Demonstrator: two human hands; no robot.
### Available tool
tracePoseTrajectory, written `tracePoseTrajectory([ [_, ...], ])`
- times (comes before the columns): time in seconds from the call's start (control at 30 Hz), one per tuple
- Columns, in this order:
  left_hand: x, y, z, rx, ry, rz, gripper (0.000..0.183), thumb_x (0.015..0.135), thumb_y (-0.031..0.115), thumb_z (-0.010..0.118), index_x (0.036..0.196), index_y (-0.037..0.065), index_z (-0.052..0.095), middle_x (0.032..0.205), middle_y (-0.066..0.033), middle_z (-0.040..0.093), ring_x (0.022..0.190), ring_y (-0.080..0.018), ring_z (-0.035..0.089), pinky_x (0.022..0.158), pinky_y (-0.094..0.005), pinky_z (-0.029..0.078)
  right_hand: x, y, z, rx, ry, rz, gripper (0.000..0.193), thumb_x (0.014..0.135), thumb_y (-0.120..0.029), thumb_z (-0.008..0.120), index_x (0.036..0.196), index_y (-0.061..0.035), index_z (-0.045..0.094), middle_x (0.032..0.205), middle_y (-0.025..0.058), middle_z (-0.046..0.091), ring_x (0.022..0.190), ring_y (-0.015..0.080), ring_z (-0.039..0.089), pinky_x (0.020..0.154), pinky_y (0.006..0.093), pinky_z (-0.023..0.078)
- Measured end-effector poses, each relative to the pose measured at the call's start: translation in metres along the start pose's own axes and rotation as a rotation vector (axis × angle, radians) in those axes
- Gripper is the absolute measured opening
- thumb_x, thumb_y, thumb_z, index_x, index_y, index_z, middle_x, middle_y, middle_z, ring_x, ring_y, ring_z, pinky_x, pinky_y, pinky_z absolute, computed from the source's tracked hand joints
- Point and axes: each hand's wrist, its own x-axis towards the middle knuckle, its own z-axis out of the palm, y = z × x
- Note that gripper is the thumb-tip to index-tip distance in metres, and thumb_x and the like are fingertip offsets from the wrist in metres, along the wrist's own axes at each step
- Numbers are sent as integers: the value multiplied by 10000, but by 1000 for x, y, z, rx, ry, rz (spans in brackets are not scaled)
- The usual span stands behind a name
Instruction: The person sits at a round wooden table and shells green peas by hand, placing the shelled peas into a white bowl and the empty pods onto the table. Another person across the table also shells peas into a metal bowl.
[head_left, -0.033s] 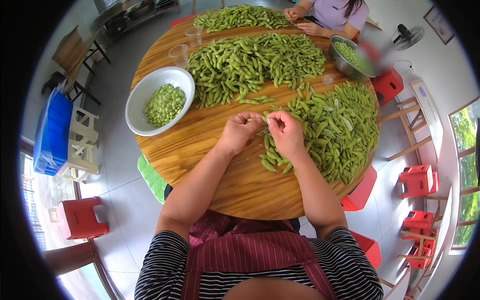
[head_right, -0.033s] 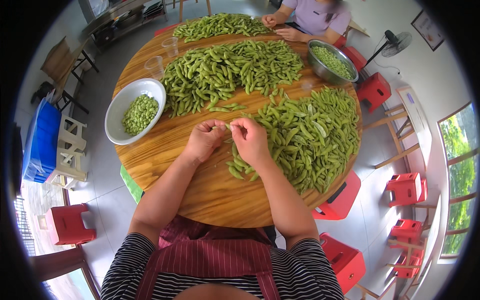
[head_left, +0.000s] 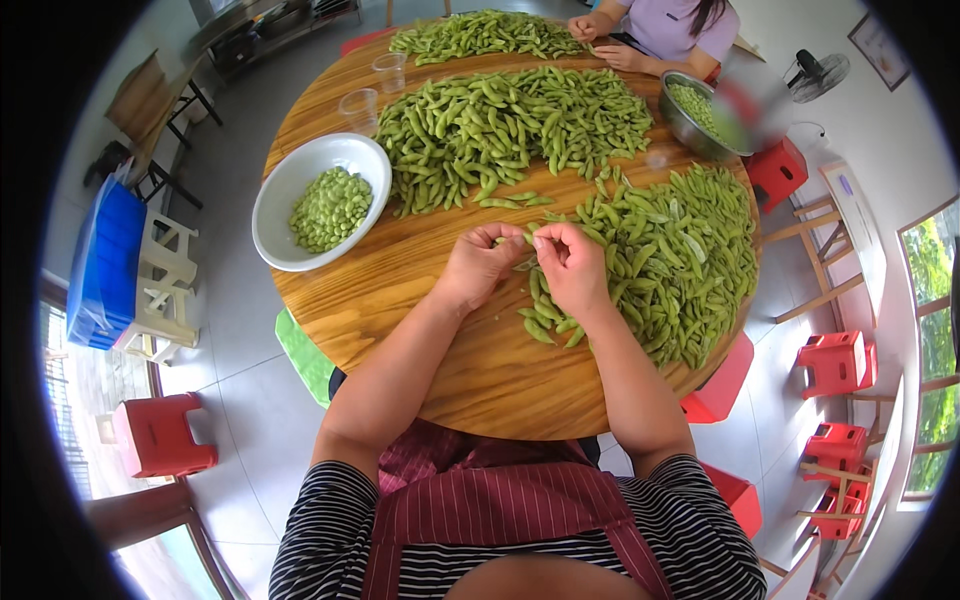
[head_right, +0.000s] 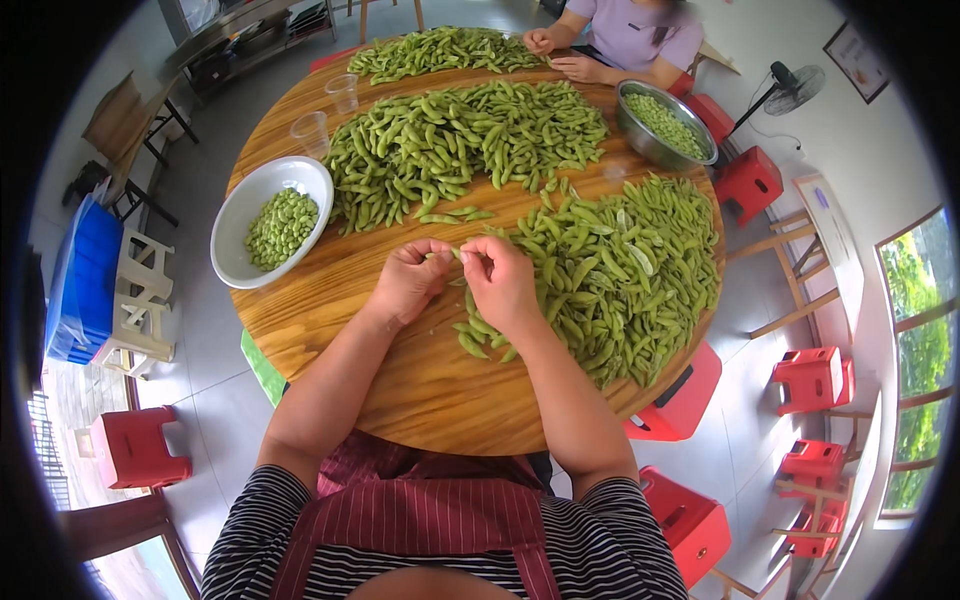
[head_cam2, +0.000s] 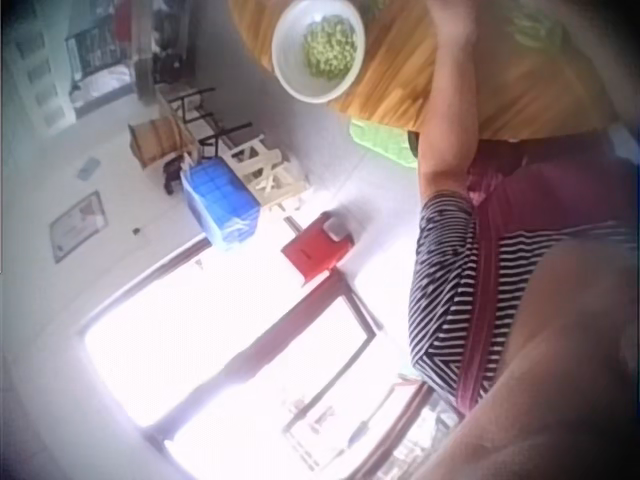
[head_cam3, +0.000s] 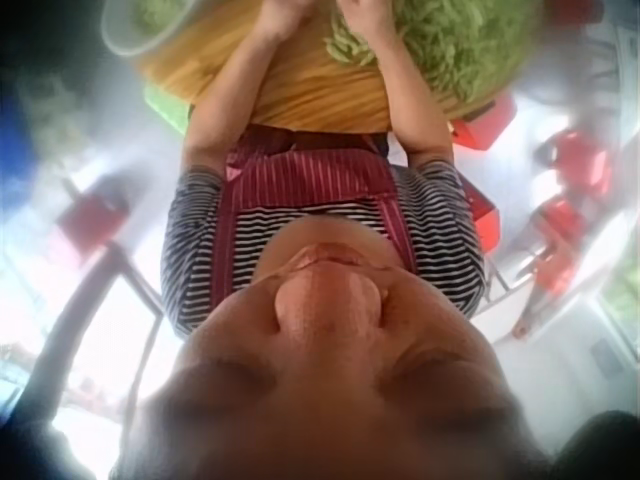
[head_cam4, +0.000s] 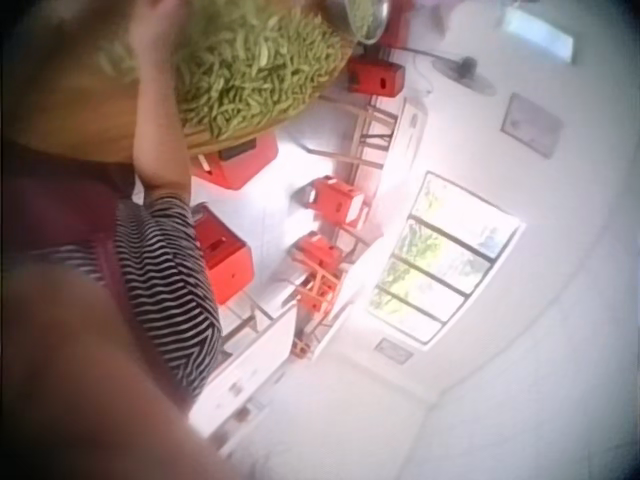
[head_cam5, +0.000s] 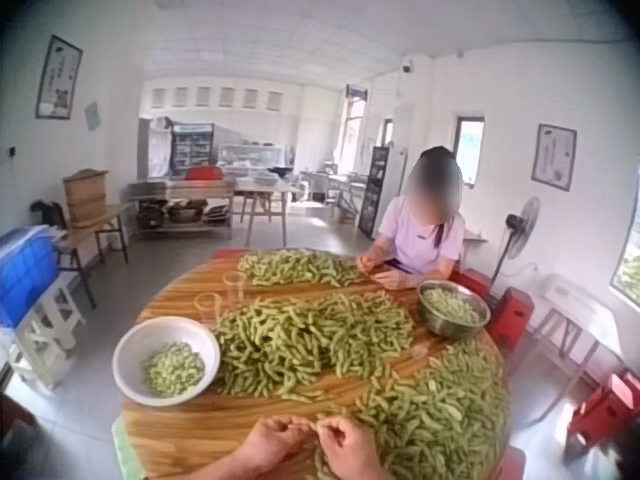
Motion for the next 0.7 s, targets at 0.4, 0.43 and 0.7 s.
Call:
tracePoseTrajectory([
  [0.4, -3, -2, 12, 226, 111, 180, 17, 834, 78, 562, 833, 65, 552, 642, 38, 500, 465, -29, 377, 415, -169, 294, 6, 22, 2, 1208, -138, 760, 79, 827, -99, 593, 862, -41, 552, 727, -3, 541, 617, 83, 494, 551, 211, 434],
  [0.43, -3, 0, 12, 189, 131, 116, 23, 837, 83, 557, 824, 65, 547, 633, 40, 489, 458, -28, 366, 409, -171, 284, 5, 19, 3, 1131, -118, 711, 87, 826, -97, 594, 869, -33, 554, 725, 2, 548, 614, 80, 495, 552, 209, 435],
  [0.7, -1, 0, 6, 135, 132, 24, 43, 840, 81, 540, 800, 67, 532, 598, 49, 453, 433, -24, 327, 392, -178, 248, 2, 16, 7, 160, -108, 178, 144, 842, -119, 583, 894, 14, 567, 704, 10, 576, 602, 49, 502, 560, 207, 452],
])
